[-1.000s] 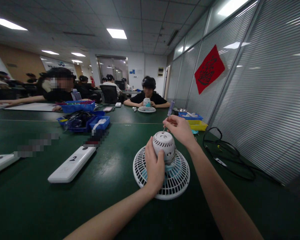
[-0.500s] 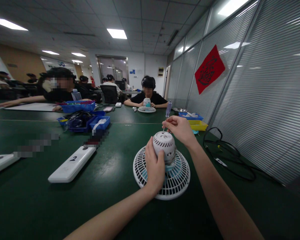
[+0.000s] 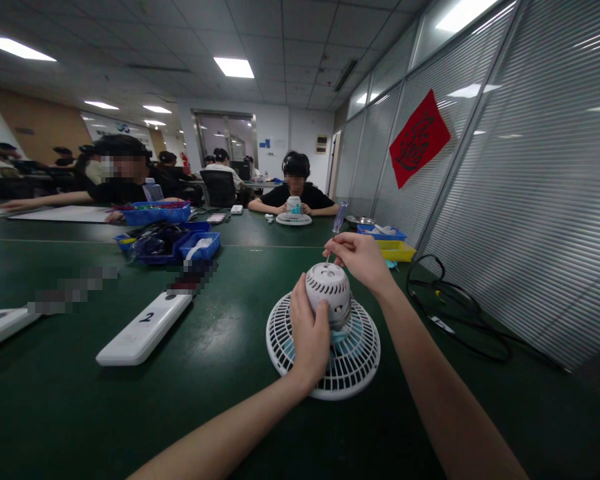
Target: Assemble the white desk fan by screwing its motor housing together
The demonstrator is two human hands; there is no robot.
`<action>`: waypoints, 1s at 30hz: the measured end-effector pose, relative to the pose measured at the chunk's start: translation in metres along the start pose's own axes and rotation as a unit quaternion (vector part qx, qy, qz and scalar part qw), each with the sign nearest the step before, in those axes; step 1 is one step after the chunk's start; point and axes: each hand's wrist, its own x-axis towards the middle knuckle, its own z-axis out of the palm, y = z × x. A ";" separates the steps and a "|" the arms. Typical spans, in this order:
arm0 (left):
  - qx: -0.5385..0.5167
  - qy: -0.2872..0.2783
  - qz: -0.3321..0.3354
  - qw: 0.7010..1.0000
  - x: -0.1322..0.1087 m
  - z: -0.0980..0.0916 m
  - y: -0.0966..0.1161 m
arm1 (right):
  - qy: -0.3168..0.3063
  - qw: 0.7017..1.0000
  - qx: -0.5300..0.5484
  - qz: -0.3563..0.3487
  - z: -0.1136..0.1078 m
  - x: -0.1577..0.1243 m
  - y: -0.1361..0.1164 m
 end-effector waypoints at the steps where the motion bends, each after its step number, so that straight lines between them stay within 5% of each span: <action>1: 0.000 0.000 -0.001 1.000 0.000 0.000 0.000 | 0.000 1.000 -0.001 -0.002 0.000 0.000 0.000; 23: -0.009 -0.010 0.000 1.000 -0.001 -0.001 0.001 | 0.027 0.994 -0.097 -0.050 0.001 0.000 0.006; 30: -0.012 -0.008 -0.002 1.000 0.000 0.000 0.000 | 0.021 1.000 -0.014 -0.018 0.002 0.000 0.005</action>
